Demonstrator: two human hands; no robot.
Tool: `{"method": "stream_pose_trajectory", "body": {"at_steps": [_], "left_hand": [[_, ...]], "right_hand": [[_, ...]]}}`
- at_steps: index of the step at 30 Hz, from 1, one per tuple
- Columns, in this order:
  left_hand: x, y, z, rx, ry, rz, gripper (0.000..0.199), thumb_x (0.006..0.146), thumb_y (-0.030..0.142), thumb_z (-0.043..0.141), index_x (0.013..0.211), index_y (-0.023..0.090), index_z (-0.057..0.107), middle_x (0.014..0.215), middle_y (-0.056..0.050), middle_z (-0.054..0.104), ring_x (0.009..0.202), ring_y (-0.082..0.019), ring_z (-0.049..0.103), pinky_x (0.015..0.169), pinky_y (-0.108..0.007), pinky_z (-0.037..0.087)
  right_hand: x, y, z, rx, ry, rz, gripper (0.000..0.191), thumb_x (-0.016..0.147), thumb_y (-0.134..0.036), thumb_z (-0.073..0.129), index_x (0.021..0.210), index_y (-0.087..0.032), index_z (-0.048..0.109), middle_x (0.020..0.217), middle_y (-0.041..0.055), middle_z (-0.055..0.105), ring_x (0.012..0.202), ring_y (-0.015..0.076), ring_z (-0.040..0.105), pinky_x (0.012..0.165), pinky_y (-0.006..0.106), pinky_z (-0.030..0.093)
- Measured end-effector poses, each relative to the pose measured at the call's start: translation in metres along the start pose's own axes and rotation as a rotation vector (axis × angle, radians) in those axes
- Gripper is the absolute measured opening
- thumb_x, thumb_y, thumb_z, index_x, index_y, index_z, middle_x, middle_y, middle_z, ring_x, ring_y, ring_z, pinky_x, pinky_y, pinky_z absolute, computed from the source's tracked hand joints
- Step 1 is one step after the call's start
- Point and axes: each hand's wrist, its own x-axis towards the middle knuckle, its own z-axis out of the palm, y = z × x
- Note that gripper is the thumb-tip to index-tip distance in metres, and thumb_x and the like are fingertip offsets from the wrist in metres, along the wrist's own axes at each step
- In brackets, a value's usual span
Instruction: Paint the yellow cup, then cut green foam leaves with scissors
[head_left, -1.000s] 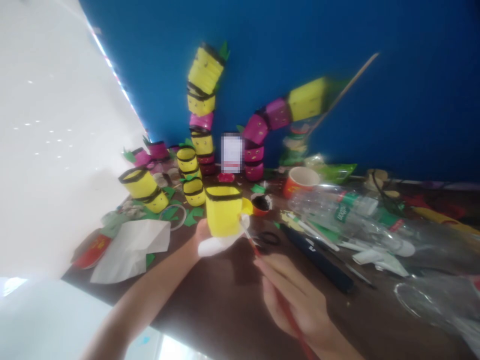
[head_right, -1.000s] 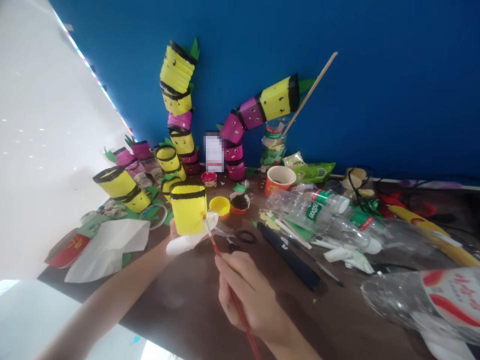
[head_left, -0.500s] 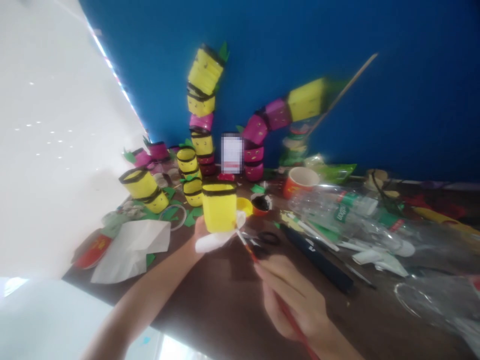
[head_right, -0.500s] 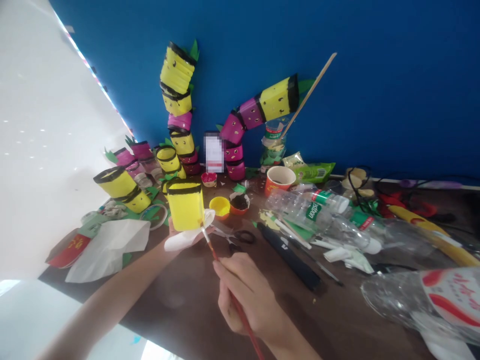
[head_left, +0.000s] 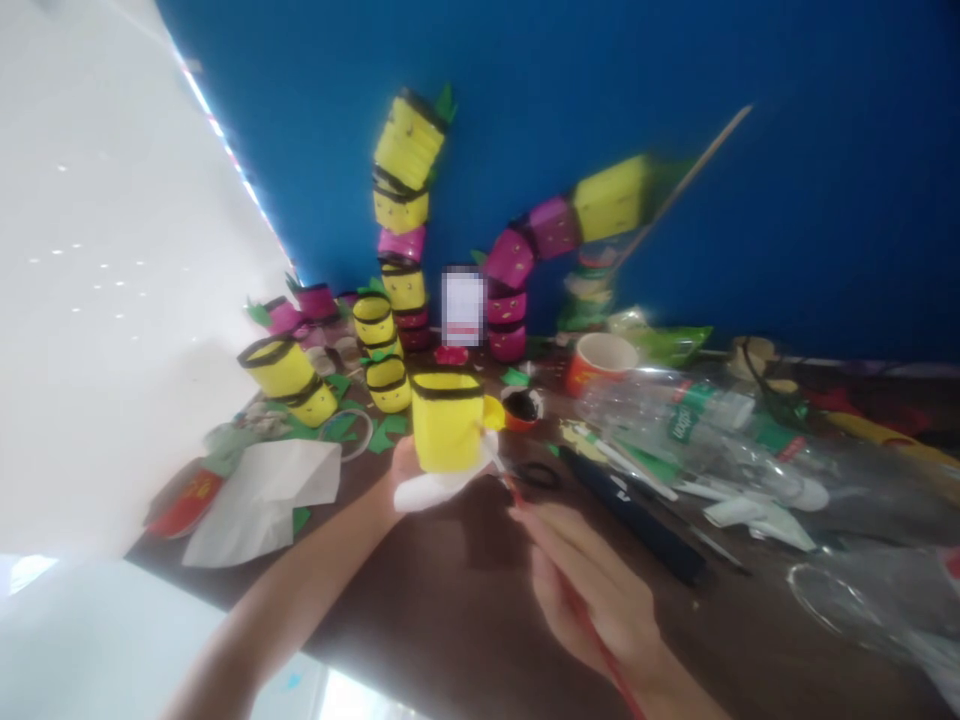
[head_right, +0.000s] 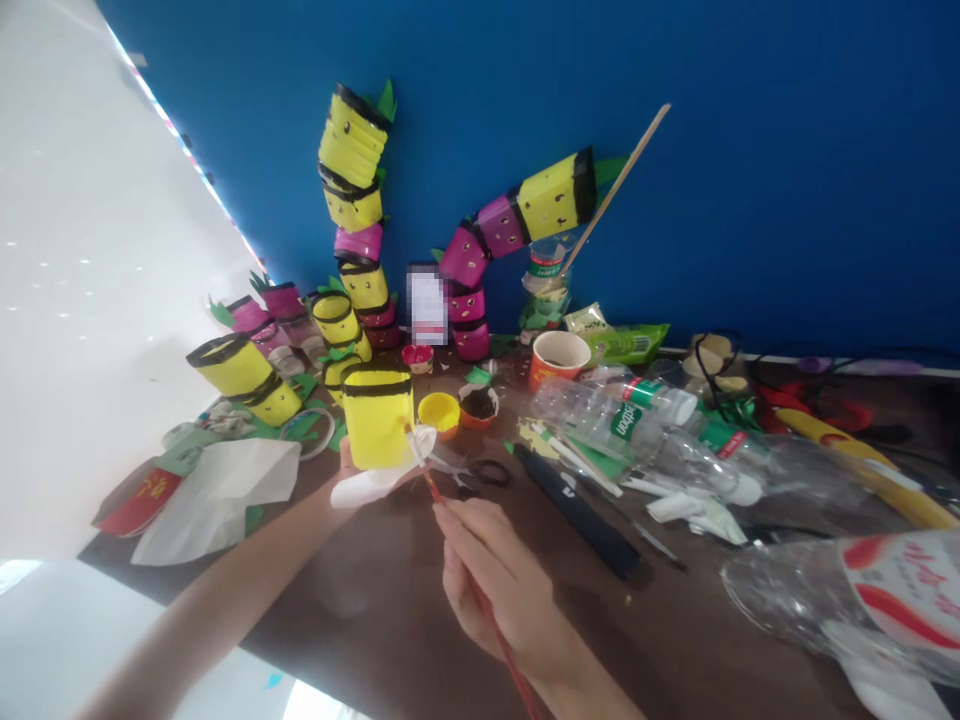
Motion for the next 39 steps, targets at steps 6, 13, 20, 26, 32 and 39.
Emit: {"method": "stream_pose_trajectory", "body": {"at_steps": [6, 13, 20, 26, 32, 39], "left_hand": [[0.001, 0.004, 0.012, 0.049, 0.032, 0.043, 0.071, 0.073, 0.045, 0.046, 0.133, 0.007, 0.04, 0.124, -0.017, 0.056, 0.122, -0.032, 0.045, 0.106, -0.044, 0.028], [0.002, 0.002, -0.005, 0.161, -0.111, 0.041, 0.064, 0.067, 0.043, 0.056, 0.123, 0.011, 0.053, 0.114, -0.015, 0.063, 0.111, -0.032, 0.054, 0.1, -0.044, 0.036], [0.004, 0.003, 0.002, 0.113, 0.002, 0.065, 0.067, 0.068, 0.048, 0.053, 0.125, 0.011, 0.051, 0.117, -0.015, 0.061, 0.12, -0.035, 0.047, 0.104, -0.048, 0.029], [0.002, 0.004, 0.017, 0.058, 0.084, 0.065, 0.064, 0.072, 0.044, 0.049, 0.125, 0.008, 0.05, 0.116, -0.014, 0.061, 0.12, -0.033, 0.047, 0.103, -0.044, 0.031], [0.001, 0.004, 0.01, 0.025, 0.076, 0.086, 0.066, 0.068, 0.043, 0.054, 0.126, 0.011, 0.049, 0.116, -0.014, 0.061, 0.12, -0.032, 0.048, 0.104, -0.044, 0.031], [0.004, 0.007, 0.002, 0.096, -0.011, 0.027, 0.071, 0.066, 0.047, 0.054, 0.126, 0.008, 0.048, 0.111, -0.017, 0.062, 0.116, -0.034, 0.05, 0.104, -0.044, 0.03]], "right_hand": [[-0.007, 0.002, -0.004, 0.007, 0.049, -0.072, 0.03, 0.073, 0.0, 0.053, 0.097, -0.013, 0.063, 0.083, 0.0072, 0.068, 0.077, 0.0166, 0.066, 0.071, 0.03, 0.057], [-0.007, 0.004, -0.001, 0.007, 0.018, 0.003, 0.037, 0.076, 0.0, 0.052, 0.109, -0.013, 0.06, 0.093, 0.0094, 0.069, 0.085, 0.0176, 0.066, 0.076, 0.029, 0.056], [-0.007, 0.003, -0.002, 0.027, 0.026, -0.053, 0.031, 0.073, 0.001, 0.052, 0.099, -0.013, 0.062, 0.083, 0.0073, 0.067, 0.076, 0.0168, 0.065, 0.07, 0.031, 0.056], [-0.009, 0.005, -0.003, 0.035, 0.005, -0.034, 0.035, 0.074, 0.001, 0.051, 0.106, -0.012, 0.059, 0.093, 0.0112, 0.067, 0.088, 0.0195, 0.065, 0.075, 0.034, 0.056], [-0.002, 0.004, 0.002, 0.075, -0.016, -0.005, 0.032, 0.076, 0.0, 0.05, 0.103, -0.015, 0.06, 0.087, 0.0077, 0.068, 0.081, 0.0169, 0.066, 0.072, 0.03, 0.056], [-0.004, 0.001, -0.005, 0.028, 0.015, -0.04, 0.028, 0.073, -0.001, 0.049, 0.093, -0.016, 0.06, 0.079, 0.0063, 0.068, 0.073, 0.018, 0.066, 0.067, 0.033, 0.056]]}}
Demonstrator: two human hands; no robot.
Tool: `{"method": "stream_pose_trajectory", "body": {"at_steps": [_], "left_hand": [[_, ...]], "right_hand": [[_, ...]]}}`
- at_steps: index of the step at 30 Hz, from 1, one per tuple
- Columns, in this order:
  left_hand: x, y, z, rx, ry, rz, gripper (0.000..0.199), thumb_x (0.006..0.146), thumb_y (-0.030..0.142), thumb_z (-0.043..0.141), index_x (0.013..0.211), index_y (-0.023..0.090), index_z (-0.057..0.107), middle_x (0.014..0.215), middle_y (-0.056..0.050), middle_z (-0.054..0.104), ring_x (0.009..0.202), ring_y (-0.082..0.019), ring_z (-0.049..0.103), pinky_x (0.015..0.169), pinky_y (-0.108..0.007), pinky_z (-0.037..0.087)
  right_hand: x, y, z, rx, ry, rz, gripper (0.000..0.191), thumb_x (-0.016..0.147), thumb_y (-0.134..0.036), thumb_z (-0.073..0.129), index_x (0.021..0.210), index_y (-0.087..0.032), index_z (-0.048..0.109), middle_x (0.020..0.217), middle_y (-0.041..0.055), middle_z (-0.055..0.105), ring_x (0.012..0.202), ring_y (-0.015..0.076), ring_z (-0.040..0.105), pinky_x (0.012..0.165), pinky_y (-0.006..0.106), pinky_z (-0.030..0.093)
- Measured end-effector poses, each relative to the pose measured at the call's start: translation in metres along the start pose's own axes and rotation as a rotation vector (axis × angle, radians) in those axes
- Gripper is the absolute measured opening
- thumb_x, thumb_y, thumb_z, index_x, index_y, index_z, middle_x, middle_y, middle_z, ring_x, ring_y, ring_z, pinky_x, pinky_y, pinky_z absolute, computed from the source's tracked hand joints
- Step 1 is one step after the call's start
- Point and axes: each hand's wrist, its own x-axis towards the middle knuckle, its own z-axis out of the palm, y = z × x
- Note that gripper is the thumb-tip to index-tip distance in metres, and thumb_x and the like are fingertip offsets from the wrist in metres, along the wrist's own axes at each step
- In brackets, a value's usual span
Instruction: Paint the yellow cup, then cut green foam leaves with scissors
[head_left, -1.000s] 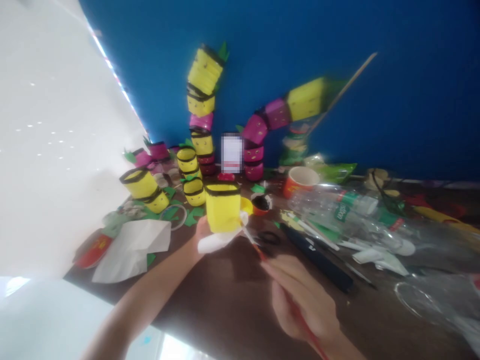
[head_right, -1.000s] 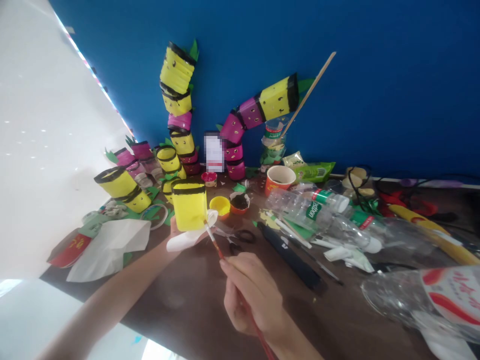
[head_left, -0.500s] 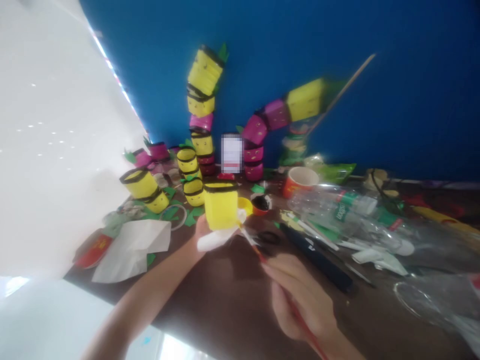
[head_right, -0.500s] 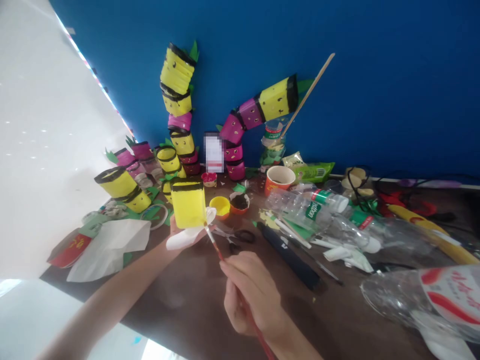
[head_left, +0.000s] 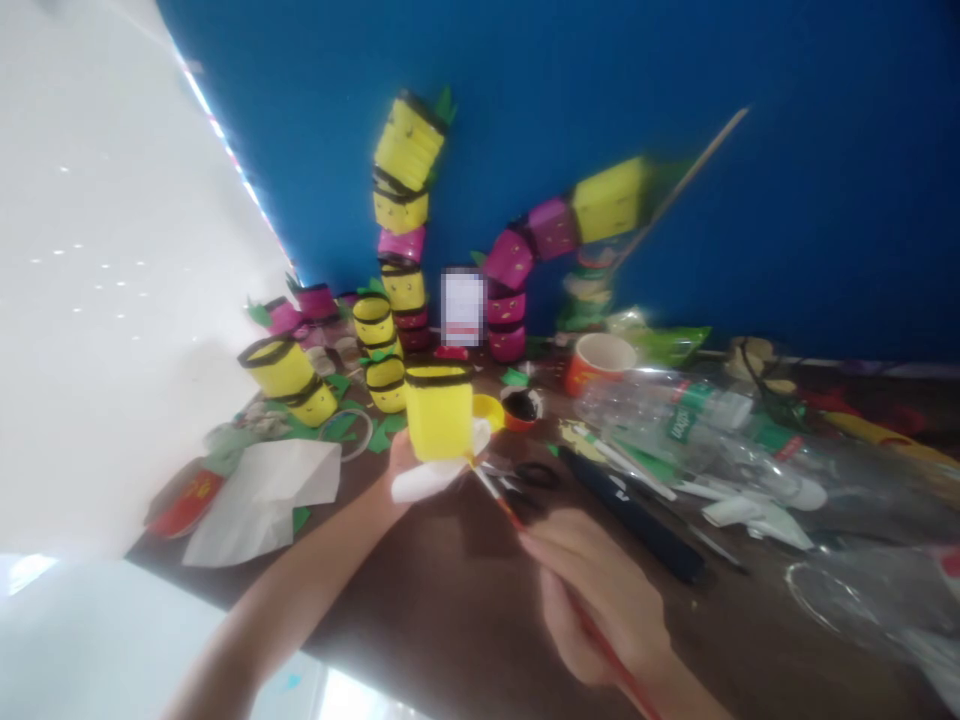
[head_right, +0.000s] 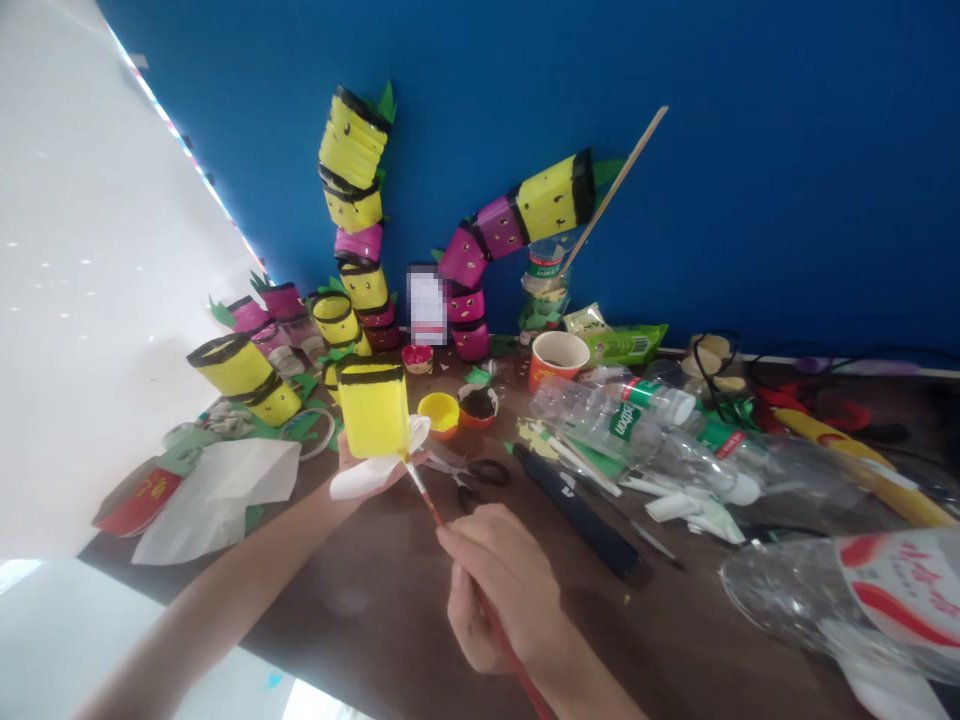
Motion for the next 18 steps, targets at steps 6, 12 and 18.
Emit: {"method": "stream_pose_trajectory", "body": {"at_steps": [6, 12, 18], "left_hand": [[-0.004, -0.001, 0.015, -0.014, 0.058, 0.062, 0.058, 0.075, 0.041, 0.043, 0.127, 0.015, 0.046, 0.112, -0.009, 0.063, 0.11, -0.026, 0.055, 0.101, -0.037, 0.034], [0.002, -0.003, 0.004, -0.003, 0.093, 0.07, 0.06, 0.071, 0.045, 0.046, 0.12, 0.01, 0.054, 0.098, -0.013, 0.066, 0.107, -0.032, 0.056, 0.098, -0.044, 0.036], [0.001, -0.001, 0.0, 0.009, 0.06, 0.008, 0.063, 0.07, 0.052, 0.048, 0.121, 0.015, 0.053, 0.106, -0.012, 0.065, 0.108, -0.03, 0.055, 0.098, -0.042, 0.036]], "right_hand": [[0.0, 0.001, 0.001, 0.014, -0.009, -0.01, 0.032, 0.073, 0.0, 0.05, 0.1, -0.014, 0.06, 0.086, 0.0087, 0.068, 0.08, 0.0185, 0.066, 0.07, 0.032, 0.056], [-0.003, 0.0, 0.001, 0.012, 0.011, 0.005, 0.029, 0.074, -0.001, 0.048, 0.094, -0.016, 0.06, 0.081, 0.0064, 0.067, 0.076, 0.0182, 0.066, 0.07, 0.034, 0.055], [-0.002, 0.001, 0.0, 0.032, -0.033, 0.02, 0.028, 0.074, -0.002, 0.048, 0.097, -0.015, 0.06, 0.084, 0.008, 0.068, 0.077, 0.0187, 0.066, 0.069, 0.033, 0.055]]}}
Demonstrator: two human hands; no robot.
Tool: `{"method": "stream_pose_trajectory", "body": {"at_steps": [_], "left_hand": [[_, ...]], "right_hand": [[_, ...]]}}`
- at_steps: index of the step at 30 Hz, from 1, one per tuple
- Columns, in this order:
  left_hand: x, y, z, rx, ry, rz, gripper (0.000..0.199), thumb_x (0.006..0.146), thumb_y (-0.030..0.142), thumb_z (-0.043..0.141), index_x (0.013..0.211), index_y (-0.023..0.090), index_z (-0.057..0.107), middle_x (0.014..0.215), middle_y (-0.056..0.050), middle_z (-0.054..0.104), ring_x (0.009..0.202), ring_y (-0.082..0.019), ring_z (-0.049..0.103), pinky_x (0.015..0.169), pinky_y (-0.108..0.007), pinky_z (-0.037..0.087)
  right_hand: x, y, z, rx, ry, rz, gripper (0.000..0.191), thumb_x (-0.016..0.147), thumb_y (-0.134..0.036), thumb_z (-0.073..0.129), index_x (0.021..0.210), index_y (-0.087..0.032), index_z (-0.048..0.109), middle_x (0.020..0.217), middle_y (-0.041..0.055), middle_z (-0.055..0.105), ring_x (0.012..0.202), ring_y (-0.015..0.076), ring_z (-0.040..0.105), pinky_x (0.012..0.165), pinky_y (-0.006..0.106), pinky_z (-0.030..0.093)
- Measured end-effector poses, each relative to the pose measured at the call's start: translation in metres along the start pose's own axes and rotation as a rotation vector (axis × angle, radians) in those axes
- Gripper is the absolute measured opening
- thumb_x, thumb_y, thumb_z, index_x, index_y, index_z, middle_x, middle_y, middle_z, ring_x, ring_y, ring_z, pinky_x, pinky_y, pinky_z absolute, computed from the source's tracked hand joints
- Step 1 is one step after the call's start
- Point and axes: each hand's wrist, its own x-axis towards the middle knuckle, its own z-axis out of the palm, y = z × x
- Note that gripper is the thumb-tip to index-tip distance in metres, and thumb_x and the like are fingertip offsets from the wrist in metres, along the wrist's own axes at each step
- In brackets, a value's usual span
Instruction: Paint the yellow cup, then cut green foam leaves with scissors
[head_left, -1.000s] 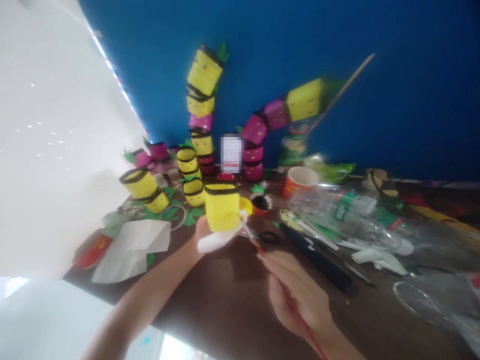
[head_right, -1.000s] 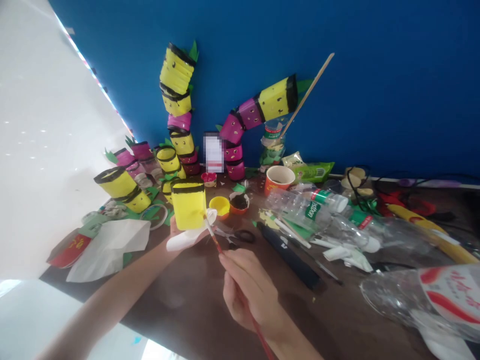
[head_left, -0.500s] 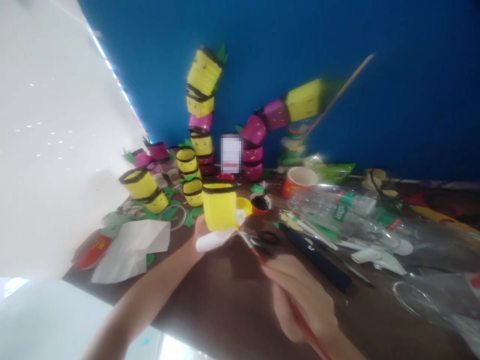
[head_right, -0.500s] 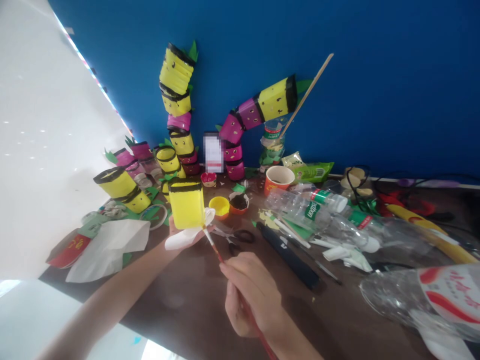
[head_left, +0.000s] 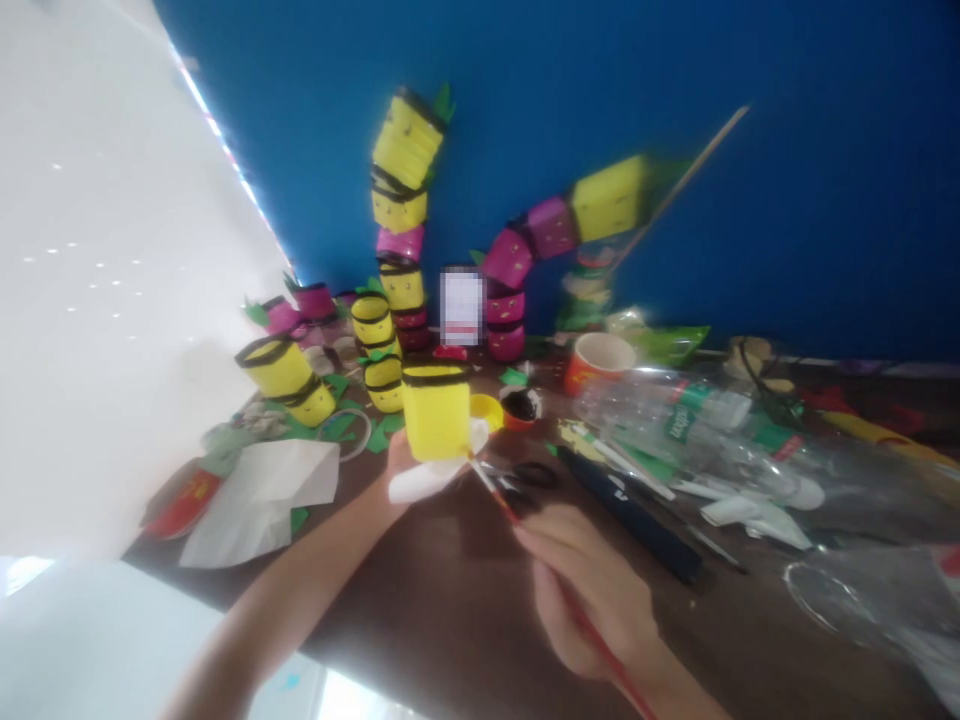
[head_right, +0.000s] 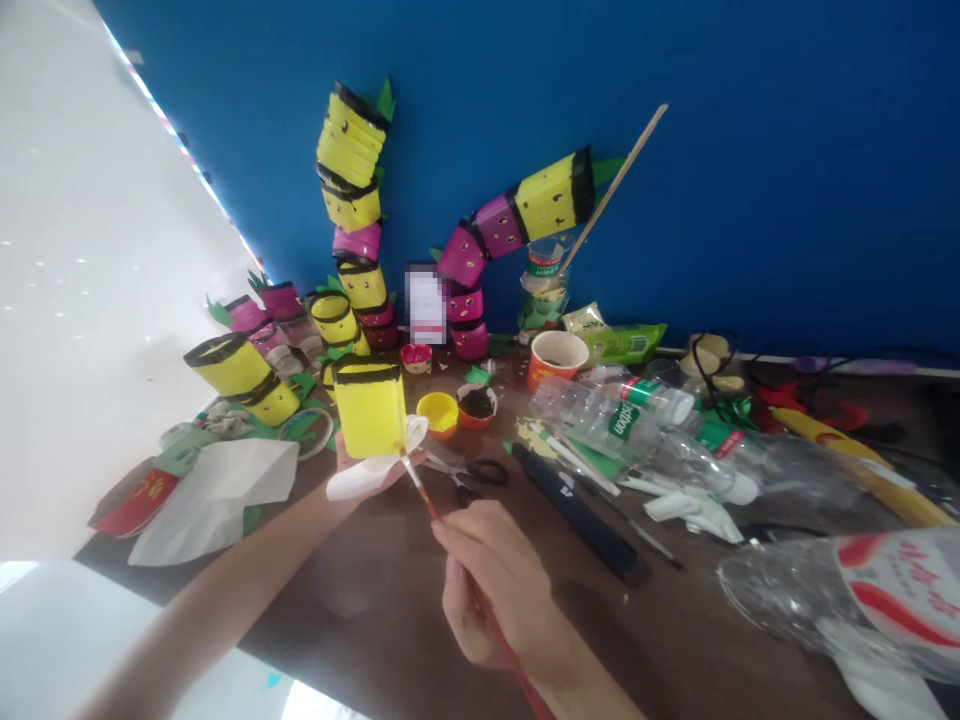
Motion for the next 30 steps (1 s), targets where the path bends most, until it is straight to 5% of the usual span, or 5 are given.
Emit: {"method": "stream_pose_trajectory", "body": {"at_steps": [30], "left_hand": [[0.0015, 0.0002, -0.0057, -0.003, -0.076, 0.021, 0.068, 0.068, 0.049, 0.049, 0.122, 0.008, 0.051, 0.114, -0.016, 0.062, 0.113, -0.034, 0.052, 0.103, -0.047, 0.03]], "right_hand": [[0.0002, 0.001, -0.0007, 0.015, 0.009, 0.008, 0.03, 0.073, -0.001, 0.048, 0.096, -0.016, 0.06, 0.084, 0.0079, 0.068, 0.081, 0.0199, 0.066, 0.071, 0.033, 0.055]]}}
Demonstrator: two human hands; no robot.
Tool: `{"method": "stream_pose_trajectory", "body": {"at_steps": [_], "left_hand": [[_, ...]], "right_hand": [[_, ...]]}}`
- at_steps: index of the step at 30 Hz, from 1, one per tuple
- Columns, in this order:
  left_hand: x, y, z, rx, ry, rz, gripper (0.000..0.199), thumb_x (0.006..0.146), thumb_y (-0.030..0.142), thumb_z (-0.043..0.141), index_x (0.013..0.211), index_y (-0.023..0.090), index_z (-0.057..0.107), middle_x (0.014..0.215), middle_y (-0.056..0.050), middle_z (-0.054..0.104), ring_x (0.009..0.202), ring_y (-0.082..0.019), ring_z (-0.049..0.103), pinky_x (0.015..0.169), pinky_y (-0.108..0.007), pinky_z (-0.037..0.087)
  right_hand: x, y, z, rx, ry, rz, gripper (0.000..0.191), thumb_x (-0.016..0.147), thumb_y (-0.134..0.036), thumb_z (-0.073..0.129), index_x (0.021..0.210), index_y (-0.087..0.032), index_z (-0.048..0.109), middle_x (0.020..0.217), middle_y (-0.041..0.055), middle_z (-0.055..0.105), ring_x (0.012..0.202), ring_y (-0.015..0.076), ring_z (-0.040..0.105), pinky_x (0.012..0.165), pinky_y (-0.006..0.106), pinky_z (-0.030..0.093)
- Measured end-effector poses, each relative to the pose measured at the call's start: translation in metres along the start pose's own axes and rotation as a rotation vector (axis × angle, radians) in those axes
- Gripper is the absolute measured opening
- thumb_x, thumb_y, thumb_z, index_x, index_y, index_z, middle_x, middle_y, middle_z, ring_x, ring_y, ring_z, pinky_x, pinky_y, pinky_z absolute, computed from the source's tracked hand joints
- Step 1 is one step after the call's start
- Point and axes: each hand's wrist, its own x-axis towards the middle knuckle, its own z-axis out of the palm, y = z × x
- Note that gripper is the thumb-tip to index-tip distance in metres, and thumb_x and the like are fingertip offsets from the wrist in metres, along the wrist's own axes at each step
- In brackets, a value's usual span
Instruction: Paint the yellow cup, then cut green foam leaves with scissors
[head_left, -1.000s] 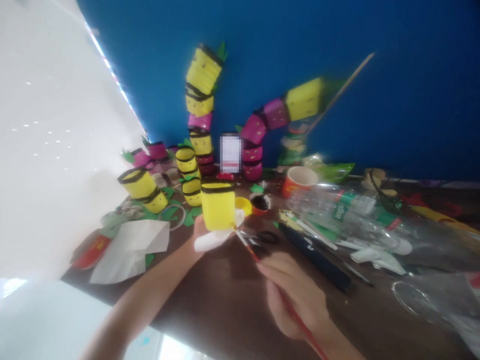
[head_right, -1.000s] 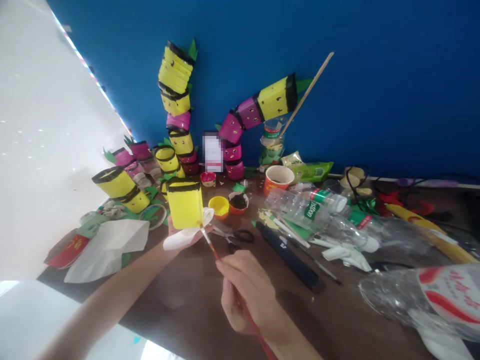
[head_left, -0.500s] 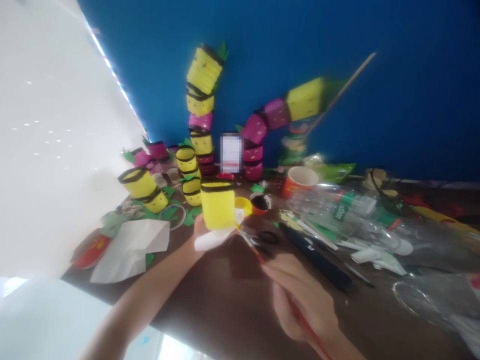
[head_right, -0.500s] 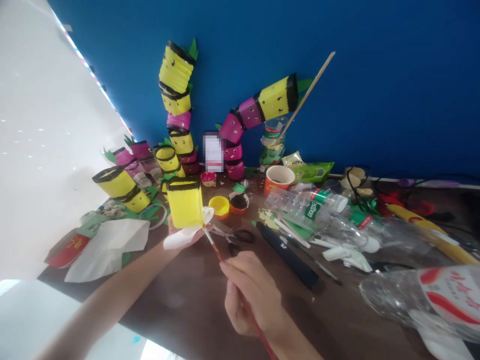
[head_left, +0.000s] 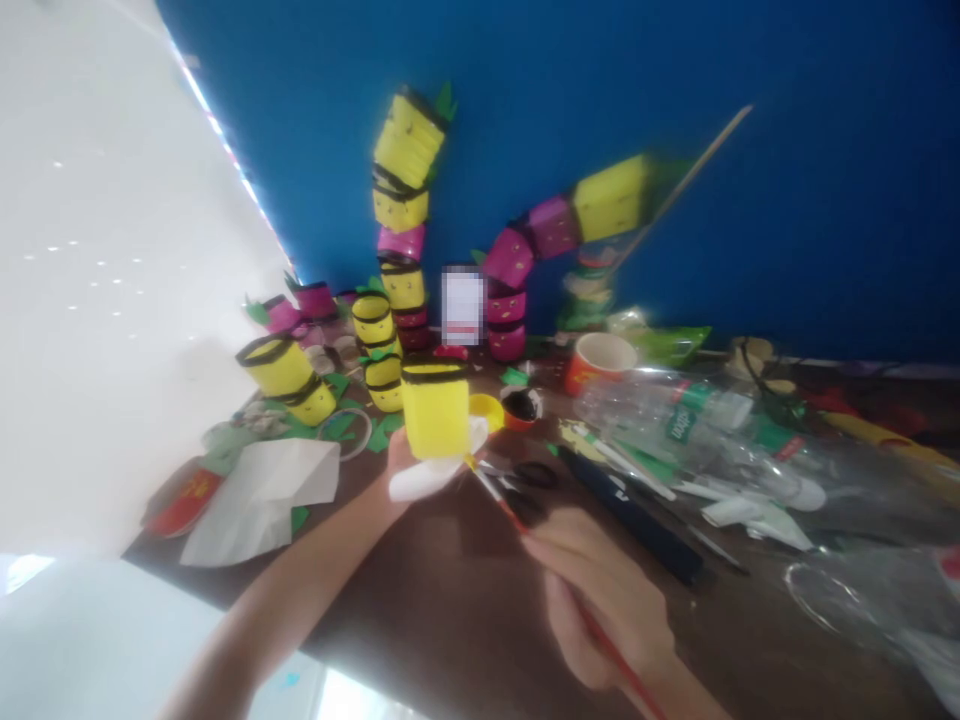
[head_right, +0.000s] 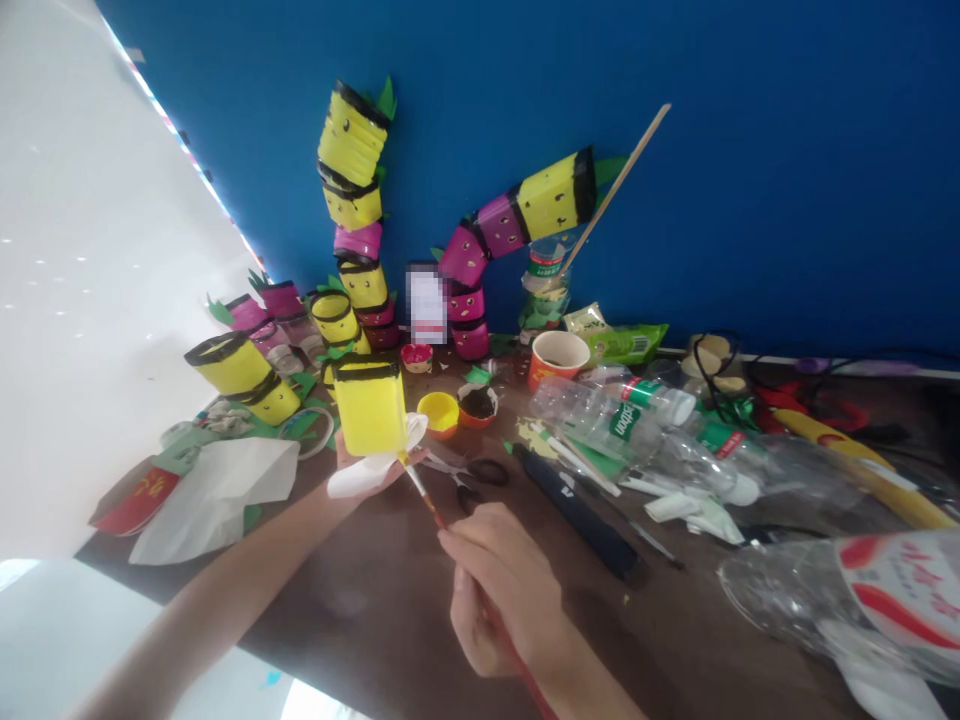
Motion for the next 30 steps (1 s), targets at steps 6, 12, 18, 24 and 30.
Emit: {"method": "stream_pose_trajectory", "body": {"at_steps": [6, 12, 18, 24, 30], "left_hand": [[0.0, 0.0, -0.003, -0.023, -0.033, 0.003, 0.068, 0.069, 0.051, 0.05, 0.124, 0.011, 0.05, 0.116, -0.014, 0.061, 0.118, -0.032, 0.049, 0.105, -0.044, 0.029], [0.002, 0.001, -0.005, -0.012, -0.034, -0.026, 0.069, 0.071, 0.051, 0.049, 0.129, 0.014, 0.046, 0.117, -0.012, 0.061, 0.116, -0.031, 0.051, 0.103, -0.042, 0.032], [0.003, 0.003, -0.001, -0.021, 0.026, -0.029, 0.067, 0.074, 0.053, 0.048, 0.128, 0.013, 0.049, 0.109, -0.01, 0.066, 0.113, -0.027, 0.054, 0.098, -0.035, 0.039], [0.005, 0.002, -0.014, -0.021, -0.071, -0.015, 0.078, 0.06, 0.053, 0.066, 0.124, 0.012, 0.052, 0.109, -0.012, 0.067, 0.116, -0.03, 0.052, 0.101, -0.039, 0.038], [0.006, 0.001, -0.031, 0.045, -0.02, 0.023, 0.078, 0.057, 0.049, 0.072, 0.124, 0.014, 0.052, 0.11, -0.011, 0.066, 0.12, -0.031, 0.048, 0.105, -0.044, 0.032]], "right_hand": [[-0.001, 0.0, 0.0, 0.0, 0.006, -0.014, 0.03, 0.073, 0.0, 0.049, 0.096, -0.015, 0.06, 0.086, 0.0079, 0.067, 0.082, 0.0193, 0.066, 0.072, 0.033, 0.055], [-0.004, 0.002, 0.001, -0.021, -0.014, -0.033, 0.032, 0.073, 0.0, 0.051, 0.1, -0.014, 0.06, 0.087, 0.0081, 0.066, 0.081, 0.0184, 0.065, 0.071, 0.033, 0.055], [-0.006, 0.002, -0.001, -0.073, 0.04, -0.096, 0.033, 0.072, 0.0, 0.052, 0.101, -0.013, 0.061, 0.087, 0.0087, 0.066, 0.079, 0.0195, 0.065, 0.073, 0.036, 0.055], [-0.01, 0.004, 0.01, 0.05, -0.039, -0.107, 0.042, 0.074, 0.0, 0.051, 0.114, -0.014, 0.055, 0.093, 0.0091, 0.066, 0.085, 0.0181, 0.064, 0.076, 0.035, 0.055], [-0.011, 0.004, 0.013, 0.004, -0.057, -0.1, 0.039, 0.076, -0.003, 0.053, 0.113, -0.017, 0.056, 0.088, 0.0072, 0.067, 0.083, 0.0179, 0.064, 0.075, 0.034, 0.055]]}}
